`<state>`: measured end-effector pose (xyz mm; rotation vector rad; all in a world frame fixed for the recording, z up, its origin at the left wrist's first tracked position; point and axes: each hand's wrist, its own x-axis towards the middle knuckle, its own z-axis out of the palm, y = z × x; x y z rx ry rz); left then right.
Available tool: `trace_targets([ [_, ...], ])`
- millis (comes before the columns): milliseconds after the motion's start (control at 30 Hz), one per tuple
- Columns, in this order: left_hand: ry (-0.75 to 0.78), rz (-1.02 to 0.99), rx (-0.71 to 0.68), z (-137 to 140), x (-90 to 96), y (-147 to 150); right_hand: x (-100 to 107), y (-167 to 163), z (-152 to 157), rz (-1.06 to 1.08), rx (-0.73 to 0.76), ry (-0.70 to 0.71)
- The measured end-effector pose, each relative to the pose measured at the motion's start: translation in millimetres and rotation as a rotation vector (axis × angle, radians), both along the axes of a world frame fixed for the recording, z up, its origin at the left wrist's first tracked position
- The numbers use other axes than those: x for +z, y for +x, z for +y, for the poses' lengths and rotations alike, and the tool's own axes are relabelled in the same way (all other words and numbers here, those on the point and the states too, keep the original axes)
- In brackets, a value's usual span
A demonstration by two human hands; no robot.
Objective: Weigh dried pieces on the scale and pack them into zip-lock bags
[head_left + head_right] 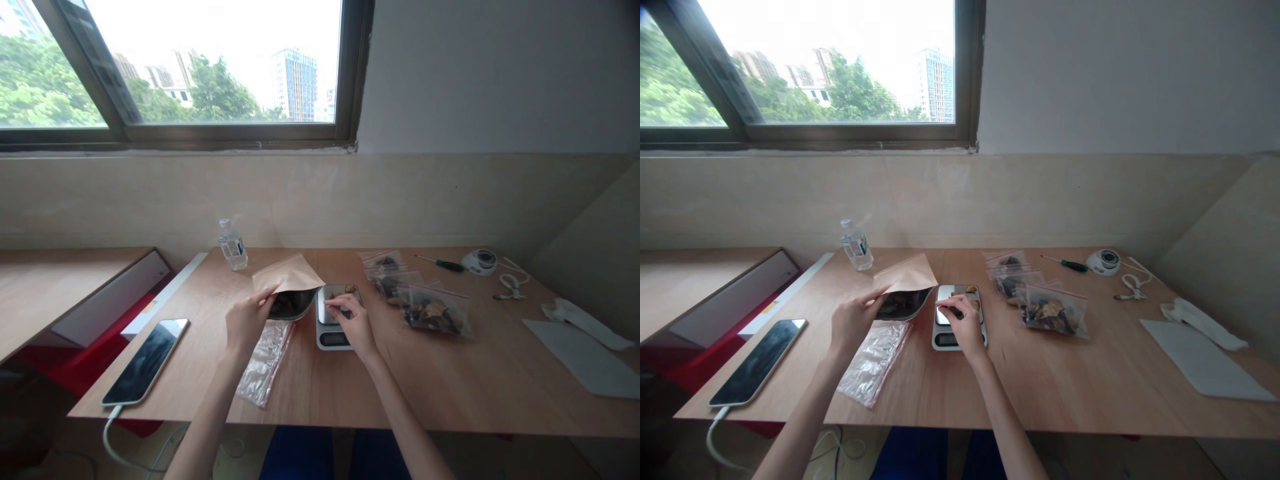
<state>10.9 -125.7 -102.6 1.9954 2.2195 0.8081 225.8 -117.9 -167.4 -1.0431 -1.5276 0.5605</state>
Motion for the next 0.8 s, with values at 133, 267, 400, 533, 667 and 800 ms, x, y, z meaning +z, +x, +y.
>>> trace_targets([
  [133, 0.001, -0.010, 0.008, -0.7, -2.0, -2.7, -17.3, 2.0, 17.3, -0.294, 0.086, 0.093],
  [267, -0.016, 0.003, 0.002, -2.8, -5.6, -1.5, -23.4, 2.8, 20.4, -0.576, 0.058, 0.153],
  [400, -0.008, 0.003, 0.005, -1.4, -7.0, -1.6, -22.4, 11.7, 8.4, -0.619, -0.019, 0.170],
  [533, -0.005, 0.000, 0.008, -0.5, -8.1, -1.4, -26.5, 21.7, -7.3, -0.561, -0.118, 0.124],
  [667, -0.004, 0.007, 0.002, -1.6, -9.1, 0.3, -37.1, 24.6, -5.4, -0.642, -0.143, 0.106],
  [800, -0.008, 0.014, -0.009, -4.1, -7.5, 0.6, -37.6, 24.4, 7.7, -0.725, -0.112, 0.106],
])
